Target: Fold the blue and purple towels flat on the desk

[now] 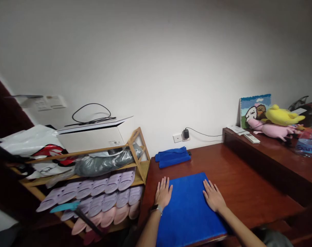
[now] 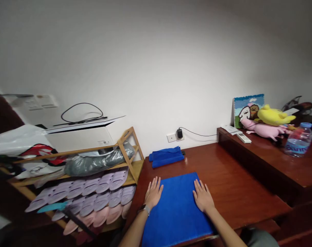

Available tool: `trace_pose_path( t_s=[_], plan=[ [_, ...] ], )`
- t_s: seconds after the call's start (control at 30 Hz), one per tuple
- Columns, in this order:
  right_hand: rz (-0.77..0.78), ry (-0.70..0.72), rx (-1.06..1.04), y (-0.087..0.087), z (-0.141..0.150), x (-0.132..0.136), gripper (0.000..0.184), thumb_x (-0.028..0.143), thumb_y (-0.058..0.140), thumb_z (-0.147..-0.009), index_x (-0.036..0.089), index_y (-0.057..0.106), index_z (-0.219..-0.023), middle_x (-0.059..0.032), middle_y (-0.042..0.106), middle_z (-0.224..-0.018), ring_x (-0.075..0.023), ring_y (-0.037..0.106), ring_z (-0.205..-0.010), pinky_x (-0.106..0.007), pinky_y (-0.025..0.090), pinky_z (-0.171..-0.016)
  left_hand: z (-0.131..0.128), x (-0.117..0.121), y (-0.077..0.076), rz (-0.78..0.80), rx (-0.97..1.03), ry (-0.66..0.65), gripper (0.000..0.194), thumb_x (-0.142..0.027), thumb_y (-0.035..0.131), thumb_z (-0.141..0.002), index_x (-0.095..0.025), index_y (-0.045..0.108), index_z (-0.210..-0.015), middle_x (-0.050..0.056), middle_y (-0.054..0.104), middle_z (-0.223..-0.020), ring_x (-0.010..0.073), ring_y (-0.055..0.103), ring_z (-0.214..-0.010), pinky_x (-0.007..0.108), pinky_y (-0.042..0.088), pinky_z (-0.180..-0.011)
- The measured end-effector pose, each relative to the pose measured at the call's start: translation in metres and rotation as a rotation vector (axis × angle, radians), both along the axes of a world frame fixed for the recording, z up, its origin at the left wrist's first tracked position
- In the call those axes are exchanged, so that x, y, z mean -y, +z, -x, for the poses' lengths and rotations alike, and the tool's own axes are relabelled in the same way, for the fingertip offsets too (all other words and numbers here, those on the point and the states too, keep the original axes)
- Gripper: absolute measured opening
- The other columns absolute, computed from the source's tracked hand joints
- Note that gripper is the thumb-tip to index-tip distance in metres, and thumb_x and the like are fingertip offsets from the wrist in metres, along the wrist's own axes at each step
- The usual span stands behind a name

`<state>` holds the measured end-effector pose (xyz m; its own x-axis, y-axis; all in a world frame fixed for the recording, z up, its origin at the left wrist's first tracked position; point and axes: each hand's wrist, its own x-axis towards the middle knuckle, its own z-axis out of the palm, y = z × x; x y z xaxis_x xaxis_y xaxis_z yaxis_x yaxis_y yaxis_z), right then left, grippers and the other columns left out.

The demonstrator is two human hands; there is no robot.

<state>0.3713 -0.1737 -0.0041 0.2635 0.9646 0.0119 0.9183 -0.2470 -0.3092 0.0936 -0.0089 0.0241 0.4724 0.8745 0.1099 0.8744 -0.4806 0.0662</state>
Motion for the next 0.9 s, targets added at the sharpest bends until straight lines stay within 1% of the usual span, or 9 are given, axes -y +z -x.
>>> trace_pose_path(
  t_s=[0.1,0.2,0.3,0.33,0.4,0.57,0.63,0.73,0.9],
  plan=[
    [-0.005,-0.005,0.002,0.003,-0.001,0.0,0.07,0.051,0.017,-0.104,0.019,0.028,-0.166,-0.0015,0.023,-0.172,-0.0234,0.017,-0.161,-0.046,0.015,-0.131,-0.042,0.037,0.004,-0.103,0.081,-0.136,0.061,-0.044,0.022,-0.11,-0.022,0.025,-0.167,0.007,0.028,-0.171,0.0245,0.02,-0.159,0.05,0.02,-0.131],
    [0.008,0.007,0.023,0.005,-0.004,-0.001,0.069,0.048,0.018,-0.104,0.019,0.028,-0.166,-0.0023,0.023,-0.172,-0.0241,0.017,-0.161,-0.046,0.016,-0.131,-0.091,0.082,0.0,-0.057,0.12,-0.382,0.062,-0.049,0.021,-0.11,-0.023,0.025,-0.167,0.005,0.027,-0.171,0.0215,0.02,-0.16,0.047,0.02,-0.132],
    [0.03,0.015,0.047,0.003,-0.005,0.001,0.068,0.045,0.018,-0.104,0.018,0.028,-0.166,-0.0022,0.022,-0.172,-0.0245,0.017,-0.161,-0.046,0.016,-0.131,-0.112,0.103,-0.01,0.027,0.138,-0.417,0.064,-0.052,0.018,-0.11,-0.023,0.026,-0.166,0.005,0.028,-0.171,0.0214,0.021,-0.16,0.047,0.02,-0.132],
    [0.032,0.015,0.052,0.002,-0.005,0.001,0.068,0.045,0.018,-0.104,0.018,0.028,-0.166,-0.0021,0.022,-0.172,-0.0245,0.017,-0.161,-0.047,0.017,-0.131,-0.108,0.102,-0.013,0.051,0.132,-0.392,0.064,-0.052,0.018,-0.11,-0.023,0.026,-0.166,0.005,0.028,-0.171,0.022,0.021,-0.159,0.048,0.02,-0.132],
    [0.031,0.014,0.054,0.0,-0.004,0.001,0.069,0.046,0.016,-0.105,0.016,0.027,-0.166,-0.0022,0.022,-0.172,-0.0246,0.017,-0.161,-0.047,0.016,-0.131,-0.085,0.093,-0.017,0.082,0.098,-0.34,0.064,-0.053,0.02,-0.11,-0.025,0.027,-0.166,0.004,0.029,-0.171,0.0229,0.022,-0.159,0.049,0.022,-0.131],
    [0.037,0.001,0.043,0.003,-0.002,0.002,0.07,0.05,0.014,-0.105,0.018,0.024,-0.167,-0.0008,0.021,-0.172,-0.0228,0.016,-0.161,-0.046,0.014,-0.131,0.01,0.055,-0.011,0.086,0.011,-0.127,0.064,-0.051,0.026,-0.109,-0.022,0.029,-0.166,0.006,0.026,-0.171,0.0235,0.021,-0.159,0.049,0.021,-0.131],
    [0.046,-0.005,0.042,0.004,-0.002,0.002,0.07,0.05,0.014,-0.105,0.019,0.024,-0.167,-0.0001,0.021,-0.173,-0.022,0.015,-0.161,-0.045,0.013,-0.131,0.037,0.047,-0.01,0.075,0.008,-0.066,0.063,-0.049,0.026,-0.109,-0.02,0.03,-0.165,0.007,0.025,-0.171,0.023,0.022,-0.159,0.048,0.022,-0.13],
    [0.059,-0.011,0.042,0.006,-0.001,0.002,0.069,0.049,0.015,-0.105,0.019,0.024,-0.167,-0.0007,0.021,-0.173,-0.0217,0.015,-0.161,-0.045,0.012,-0.131,0.055,0.044,-0.012,0.042,0.031,-0.04,0.061,-0.045,0.027,-0.109,-0.017,0.034,-0.164,0.009,0.028,-0.17,0.0223,0.026,-0.158,0.046,0.025,-0.129],
    [0.067,-0.012,0.039,0.005,0.003,0.005,0.071,0.048,0.014,-0.104,0.015,0.023,-0.166,-0.002,0.02,-0.173,-0.0223,0.014,-0.161,-0.046,0.012,-0.131,0.052,0.055,-0.013,-0.101,0.137,-0.049,0.056,-0.035,0.031,-0.108,-0.014,0.045,-0.157,0.013,0.043,-0.164,0.0245,0.037,-0.153,0.048,0.032,-0.127]
  ],
)
